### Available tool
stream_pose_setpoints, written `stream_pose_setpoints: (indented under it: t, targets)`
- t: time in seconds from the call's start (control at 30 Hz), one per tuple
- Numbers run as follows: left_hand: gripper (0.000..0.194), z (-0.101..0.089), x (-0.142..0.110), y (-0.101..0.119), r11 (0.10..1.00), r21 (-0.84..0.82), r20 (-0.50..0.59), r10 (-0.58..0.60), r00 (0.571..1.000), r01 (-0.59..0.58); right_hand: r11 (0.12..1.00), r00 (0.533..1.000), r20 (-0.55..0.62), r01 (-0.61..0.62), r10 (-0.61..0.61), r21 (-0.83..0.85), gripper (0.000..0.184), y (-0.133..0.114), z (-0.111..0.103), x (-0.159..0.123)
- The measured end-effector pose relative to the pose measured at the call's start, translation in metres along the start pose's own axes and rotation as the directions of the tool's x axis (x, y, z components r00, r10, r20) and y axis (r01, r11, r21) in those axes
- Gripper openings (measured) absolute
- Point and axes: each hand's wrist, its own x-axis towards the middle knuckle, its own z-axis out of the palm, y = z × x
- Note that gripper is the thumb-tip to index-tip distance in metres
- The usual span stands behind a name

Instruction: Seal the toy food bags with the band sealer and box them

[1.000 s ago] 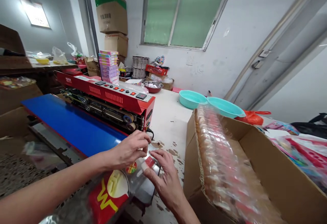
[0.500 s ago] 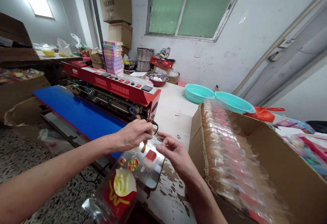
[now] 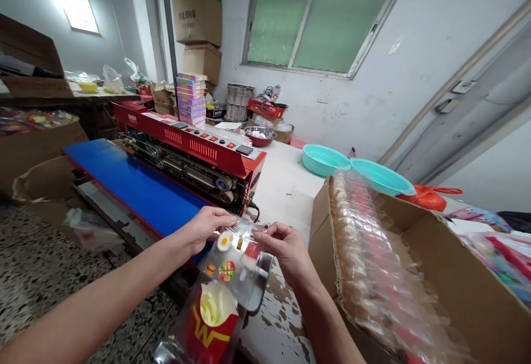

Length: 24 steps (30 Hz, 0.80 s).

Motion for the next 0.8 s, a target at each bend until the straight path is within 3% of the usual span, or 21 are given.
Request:
stream_pose_setpoints:
  t: [0.27, 0.57, 0.8]
  targets:
    - [0.047, 0.001, 0.027, -0.019, 0.987, -0.122, -0.167, 0.083, 0.982, -0.104, 0.999, 0.997, -0.080, -0.002, -0.001, -0.044, 0.038, 0.015, 0.009, 0.015]
    - [0.061, -0.023, 0.027, -0.007, 0.996, -0.083, -0.160, -0.032, 0.987, 0.019, 0.998, 0.978, -0.210, 0.027, -0.013, 0.060, 0.046, 0.020, 0.011, 0.064]
    - [0.039, -0.038, 0.053, 0.001, 0.996, -0.084, -0.198, -0.018, 0.980, 0.002, 0.997, 0.959, -0.283, 0.026, -0.004, 0.073, 0.046, 0.031, 0.029, 0.107]
